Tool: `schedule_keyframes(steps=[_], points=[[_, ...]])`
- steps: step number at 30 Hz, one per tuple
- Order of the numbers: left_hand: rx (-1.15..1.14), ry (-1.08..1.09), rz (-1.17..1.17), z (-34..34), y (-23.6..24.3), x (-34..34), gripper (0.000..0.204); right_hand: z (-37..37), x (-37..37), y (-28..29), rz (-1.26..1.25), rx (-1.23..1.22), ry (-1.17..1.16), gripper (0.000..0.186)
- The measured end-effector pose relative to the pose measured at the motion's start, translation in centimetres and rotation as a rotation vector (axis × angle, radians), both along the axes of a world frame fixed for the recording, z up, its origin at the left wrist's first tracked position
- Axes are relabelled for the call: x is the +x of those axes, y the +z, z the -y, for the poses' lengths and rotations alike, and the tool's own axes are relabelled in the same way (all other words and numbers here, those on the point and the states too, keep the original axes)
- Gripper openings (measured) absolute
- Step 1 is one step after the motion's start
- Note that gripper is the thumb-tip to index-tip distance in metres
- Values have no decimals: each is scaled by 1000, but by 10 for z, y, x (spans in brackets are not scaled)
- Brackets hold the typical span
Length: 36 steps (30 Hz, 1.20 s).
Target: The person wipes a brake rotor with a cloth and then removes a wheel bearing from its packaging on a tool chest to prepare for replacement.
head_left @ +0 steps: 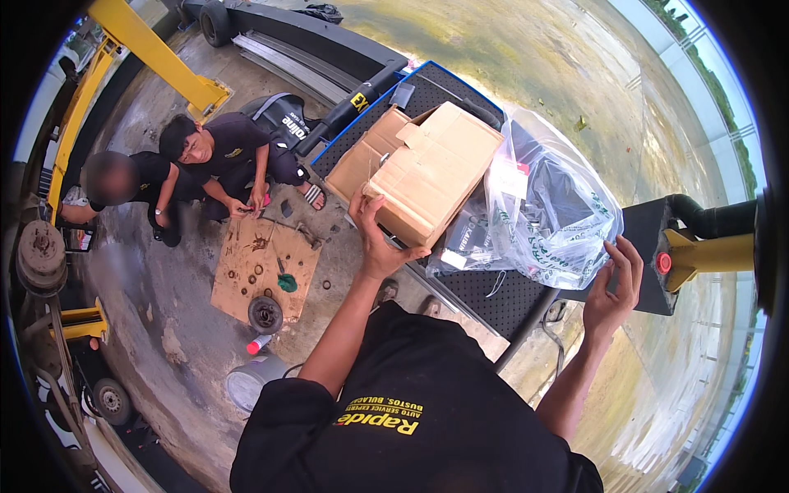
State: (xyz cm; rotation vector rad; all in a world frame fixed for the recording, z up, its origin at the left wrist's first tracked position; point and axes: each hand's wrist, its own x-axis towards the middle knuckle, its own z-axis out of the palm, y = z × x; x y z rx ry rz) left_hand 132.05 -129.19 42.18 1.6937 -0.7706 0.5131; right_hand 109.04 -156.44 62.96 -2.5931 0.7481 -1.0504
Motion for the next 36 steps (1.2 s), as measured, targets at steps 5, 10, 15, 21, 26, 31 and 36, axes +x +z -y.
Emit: schedule_keyframes(steps=[5,10,15,21,26,31,36], points=[[-25,406,-440,-28,9,86,78,-92,111,-17,-219,753,282,57],[204,33,-646,-40,1,141,39,-108,165,-93,-123,1248,346,80],[-240,-240,-828,-31,45,84,30,-125,149,-106,40,1408,358,74],[-312,-311,-531,-3,82,9,25,-137,112,-123,252,1498,403,73],[-126,-301,-33,1,126,24,24,-131,131,-118,512,1637,558,75],[-154,-394,-196,-5,123,77,23,-146,174,-134,471,1763,479,64],[128,-406,69,-12,95,75,24,-143,190,-175,495,2017,406,52]])
